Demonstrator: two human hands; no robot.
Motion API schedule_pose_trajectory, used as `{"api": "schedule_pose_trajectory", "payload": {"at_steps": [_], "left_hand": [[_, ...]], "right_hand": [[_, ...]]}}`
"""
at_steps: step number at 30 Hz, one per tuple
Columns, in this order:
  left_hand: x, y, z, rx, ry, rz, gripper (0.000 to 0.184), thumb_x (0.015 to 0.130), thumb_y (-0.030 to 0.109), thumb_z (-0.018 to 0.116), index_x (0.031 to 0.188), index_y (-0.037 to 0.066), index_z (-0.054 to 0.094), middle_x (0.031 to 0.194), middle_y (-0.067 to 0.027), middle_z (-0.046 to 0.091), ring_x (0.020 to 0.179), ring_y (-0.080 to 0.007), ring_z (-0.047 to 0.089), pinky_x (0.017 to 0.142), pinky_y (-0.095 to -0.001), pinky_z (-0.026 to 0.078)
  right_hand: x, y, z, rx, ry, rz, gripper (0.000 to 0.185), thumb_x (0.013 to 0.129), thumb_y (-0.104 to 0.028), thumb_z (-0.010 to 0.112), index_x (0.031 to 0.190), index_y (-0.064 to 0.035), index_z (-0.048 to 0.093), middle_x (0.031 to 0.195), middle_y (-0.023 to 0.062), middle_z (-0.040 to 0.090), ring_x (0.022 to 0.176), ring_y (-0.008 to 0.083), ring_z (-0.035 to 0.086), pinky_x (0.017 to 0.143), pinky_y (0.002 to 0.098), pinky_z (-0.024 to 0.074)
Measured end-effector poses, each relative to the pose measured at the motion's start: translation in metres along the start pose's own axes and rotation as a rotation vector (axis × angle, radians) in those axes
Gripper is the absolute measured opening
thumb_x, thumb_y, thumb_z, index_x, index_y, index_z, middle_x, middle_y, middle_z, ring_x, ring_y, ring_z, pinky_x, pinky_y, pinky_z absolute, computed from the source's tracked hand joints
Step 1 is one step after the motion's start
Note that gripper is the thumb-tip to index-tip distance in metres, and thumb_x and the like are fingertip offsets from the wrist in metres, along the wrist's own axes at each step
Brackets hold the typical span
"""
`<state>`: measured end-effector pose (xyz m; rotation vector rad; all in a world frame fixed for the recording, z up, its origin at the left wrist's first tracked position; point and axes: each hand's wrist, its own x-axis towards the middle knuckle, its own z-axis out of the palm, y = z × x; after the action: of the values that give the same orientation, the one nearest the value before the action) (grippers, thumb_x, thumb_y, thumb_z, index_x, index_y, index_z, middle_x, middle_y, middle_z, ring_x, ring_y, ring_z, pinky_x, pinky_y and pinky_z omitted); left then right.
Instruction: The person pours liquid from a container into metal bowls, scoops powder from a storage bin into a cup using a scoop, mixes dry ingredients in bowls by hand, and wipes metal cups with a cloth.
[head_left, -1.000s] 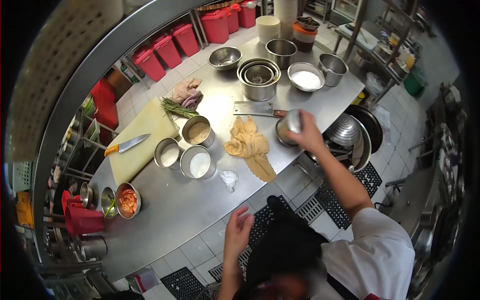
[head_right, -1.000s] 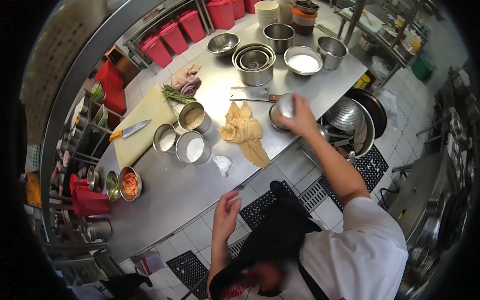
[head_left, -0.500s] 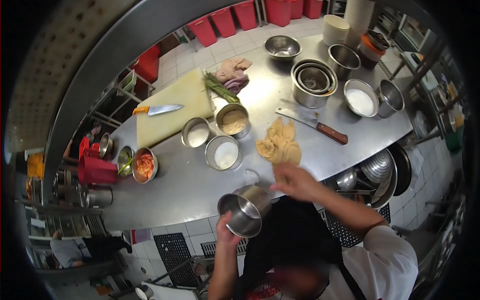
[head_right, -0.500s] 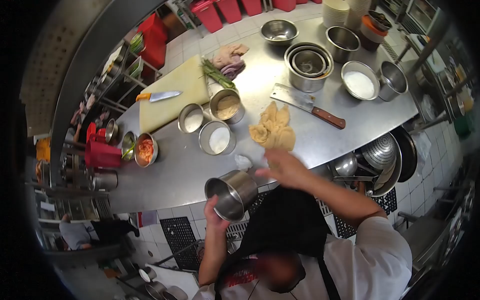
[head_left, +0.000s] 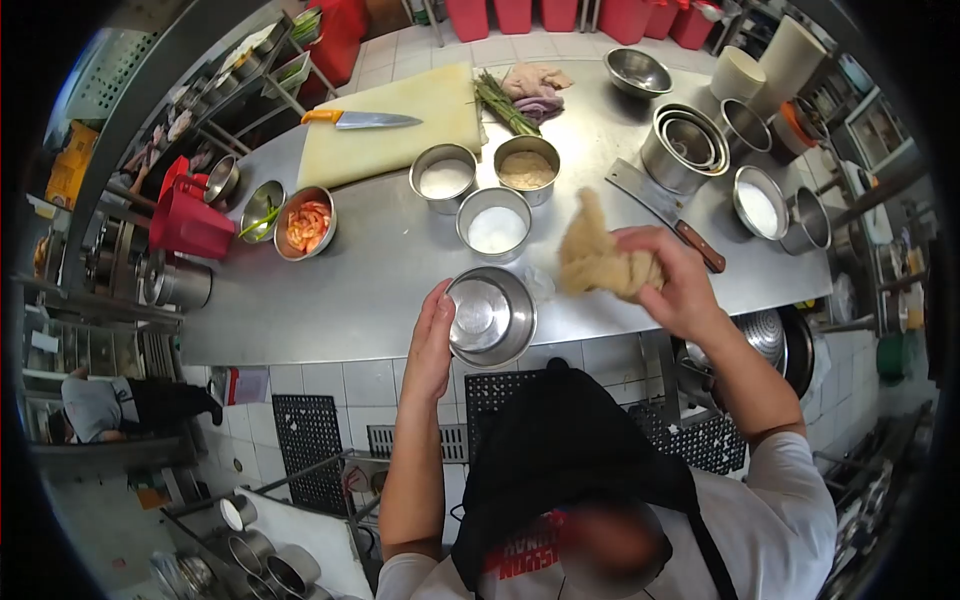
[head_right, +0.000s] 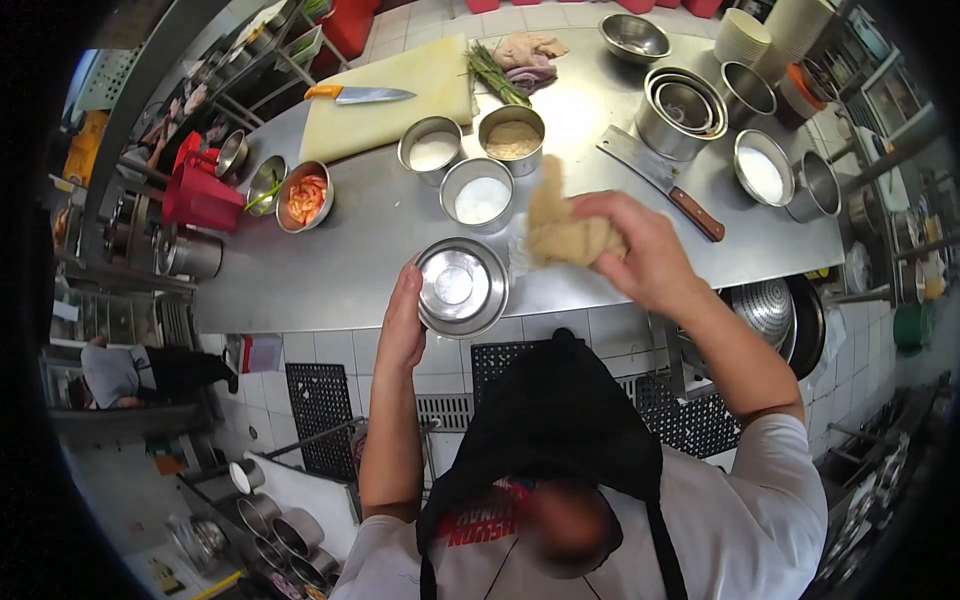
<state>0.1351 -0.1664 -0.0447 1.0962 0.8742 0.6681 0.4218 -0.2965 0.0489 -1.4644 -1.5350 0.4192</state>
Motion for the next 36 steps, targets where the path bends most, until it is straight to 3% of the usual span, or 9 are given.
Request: {"api": "schedule_pose_trajectory", "payload": {"at_steps": [5,10,16,17,20,23,25,30,36], "left_hand": [[-0.027,0.027,0.007,0.004,-0.154,0.104,0.049,0.099,0.028,0.051,0.138,0.0,0.042,0.132,-0.0135,0.051,0.123,-0.0206,0.046,0.105,-0.0321,0.034],[-0.039,-0.011,0.012,0.3,0.158,0.406,0.047,0.094,0.028,0.059,0.133,0.004,0.05,0.123,-0.0157,0.057,0.111,-0.0239,0.055,0.096,-0.0349,0.043],[-0.058,-0.017,-0.046,0.34,0.204,0.383,0.048,0.091,0.031,0.064,0.13,0.007,0.055,0.111,-0.0163,0.059,0.101,-0.0279,0.058,0.091,-0.0356,0.045],[-0.061,-0.006,-0.052,0.292,0.178,0.398,0.048,0.09,0.031,0.064,0.13,0.007,0.055,0.11,-0.016,0.059,0.1,-0.0278,0.058,0.091,-0.0357,0.045],[-0.083,0.025,-0.038,0.517,0.197,0.44,0.046,0.09,0.026,0.064,0.129,0.004,0.054,0.112,-0.0158,0.058,0.102,-0.0247,0.058,0.092,-0.0333,0.045],[-0.082,0.02,-0.033,0.731,0.249,0.566,0.042,0.095,0.022,0.059,0.13,0.0,0.051,0.119,-0.0145,0.057,0.106,-0.021,0.056,0.092,-0.031,0.045],[-0.065,-0.016,-0.055,0.306,0.185,0.394,0.043,0.097,0.024,0.055,0.131,-0.001,0.049,0.12,-0.0146,0.056,0.107,-0.0223,0.057,0.092,-0.0316,0.045],[-0.061,-0.013,-0.083,-0.643,0.137,-0.192,0.033,0.101,0.025,0.041,0.12,0.001,0.053,0.117,-0.0133,0.06,0.101,-0.0242,0.062,0.086,-0.035,0.052],[-0.072,-0.032,-0.01,-0.822,0.024,-0.481,0.027,0.096,0.011,0.048,0.119,-0.002,0.053,0.116,-0.0145,0.061,0.104,-0.0253,0.063,0.089,-0.0383,0.054]], "right_hand": [[0.012,-0.06,0.091,-0.324,-0.4,-0.581,0.032,0.073,-0.006,0.061,0.104,-0.0055,0.06,0.119,0.0132,0.058,0.108,0.0298,0.057,0.084,0.0398,0.0514],[0.005,-0.044,0.184,-0.531,-0.712,0.087,0.02,0.076,0.0,0.059,0.095,-0.0014,0.064,0.098,0.0133,0.064,0.091,0.0289,0.062,0.077,0.0386,0.0515],[-0.012,-0.08,0.216,0.355,-0.218,0.382,0.023,0.075,-0.007,0.064,0.096,0.0027,0.062,0.094,0.0142,0.065,0.087,0.0288,0.064,0.077,0.0414,0.0514],[-0.007,-0.086,0.21,-0.078,-0.186,-0.092,0.022,0.076,-0.007,0.063,0.096,0.002,0.062,0.09,0.016,0.063,0.085,0.0304,0.064,0.076,0.0407,0.0509],[-0.009,-0.08,0.221,-0.692,-0.239,-0.271,0.021,0.077,-0.005,0.061,0.097,0.0004,0.062,0.087,0.0179,0.061,0.084,0.0327,0.063,0.075,0.0407,0.0495],[-0.007,-0.063,0.242,0.17,-0.351,0.288,0.026,0.076,-0.004,0.058,0.101,-0.0002,0.06,0.094,0.021,0.063,0.09,0.0354,0.063,0.078,0.0401,0.0499],[-0.007,-0.087,0.228,0.49,-0.432,0.539,0.028,0.076,-0.003,0.057,0.104,-0.0002,0.06,0.094,0.0209,0.063,0.093,0.0371,0.062,0.08,0.0385,0.0508],[-0.039,-0.129,0.159,-0.082,-0.144,0.046,0.038,0.074,-0.007,0.061,0.112,-0.0031,0.06,0.096,0.0164,0.06,0.088,0.0365,0.061,0.085,0.0387,0.0506],[-0.033,-0.087,0.182,-0.375,0.147,-0.003,0.035,0.082,-0.017,0.061,0.115,-0.0071,0.06,0.101,0.0169,0.06,0.093,0.0335,0.061,0.088,0.0415,0.05]]}}
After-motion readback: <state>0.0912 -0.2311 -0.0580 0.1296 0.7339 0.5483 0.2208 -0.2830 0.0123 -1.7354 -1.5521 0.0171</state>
